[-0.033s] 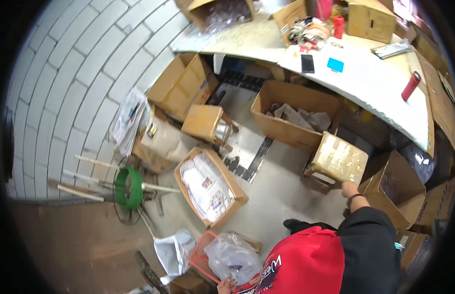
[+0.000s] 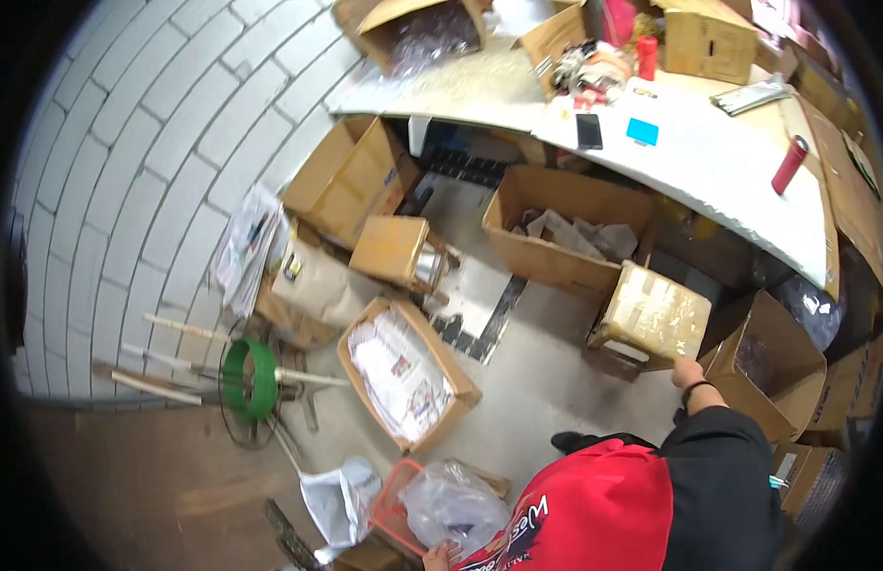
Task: The person operates a packaging machine to seal small green items into plastic bags and places them into a cardboard box. They then manually scoop small yellow items from a table into clear plastic bags and place them into a separate cardboard box.
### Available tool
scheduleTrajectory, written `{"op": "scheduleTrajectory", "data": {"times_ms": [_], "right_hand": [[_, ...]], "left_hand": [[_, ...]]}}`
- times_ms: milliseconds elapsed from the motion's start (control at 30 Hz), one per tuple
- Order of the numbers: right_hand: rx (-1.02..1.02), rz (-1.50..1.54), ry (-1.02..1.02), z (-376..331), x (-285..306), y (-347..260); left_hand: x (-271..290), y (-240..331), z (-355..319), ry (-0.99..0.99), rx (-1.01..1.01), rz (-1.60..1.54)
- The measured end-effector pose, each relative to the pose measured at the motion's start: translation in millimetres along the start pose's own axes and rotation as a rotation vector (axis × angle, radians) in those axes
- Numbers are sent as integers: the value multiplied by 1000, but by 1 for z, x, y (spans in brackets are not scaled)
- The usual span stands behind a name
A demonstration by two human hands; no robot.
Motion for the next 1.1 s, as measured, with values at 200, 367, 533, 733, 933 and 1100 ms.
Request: {"op": "scheduleTrajectory", "data": {"times_ms": [200, 367, 533, 733, 933, 1100], "right_hand": [[-381, 97, -257, -11, -27, 60], [27, -139, -503, -15, 63, -184], [345, 42, -285, 62, 45, -340], [580, 333, 169, 81, 170, -486], [339, 588, 602, 248, 270, -531], [127, 520, 899, 425, 345, -543]], "left_hand": [[-6, 33, 79, -86, 0, -46], [16, 63, 121, 34, 18, -157], [28, 125, 192, 34, -14, -206], [8, 204, 283, -5, 8, -240], [-40, 302, 394, -45, 28, -177], [-105, 402, 490, -90, 93, -44]]}}
Point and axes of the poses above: each hand's wrist, its own z-axis towards the middle knuckle, its own x-axis out of the back of the hand, y = z × x, the point moved 3 cm from there along z, towards the middle knuckle, and after that the axes turned 12 degrees about -x, right-handed, at the moved point
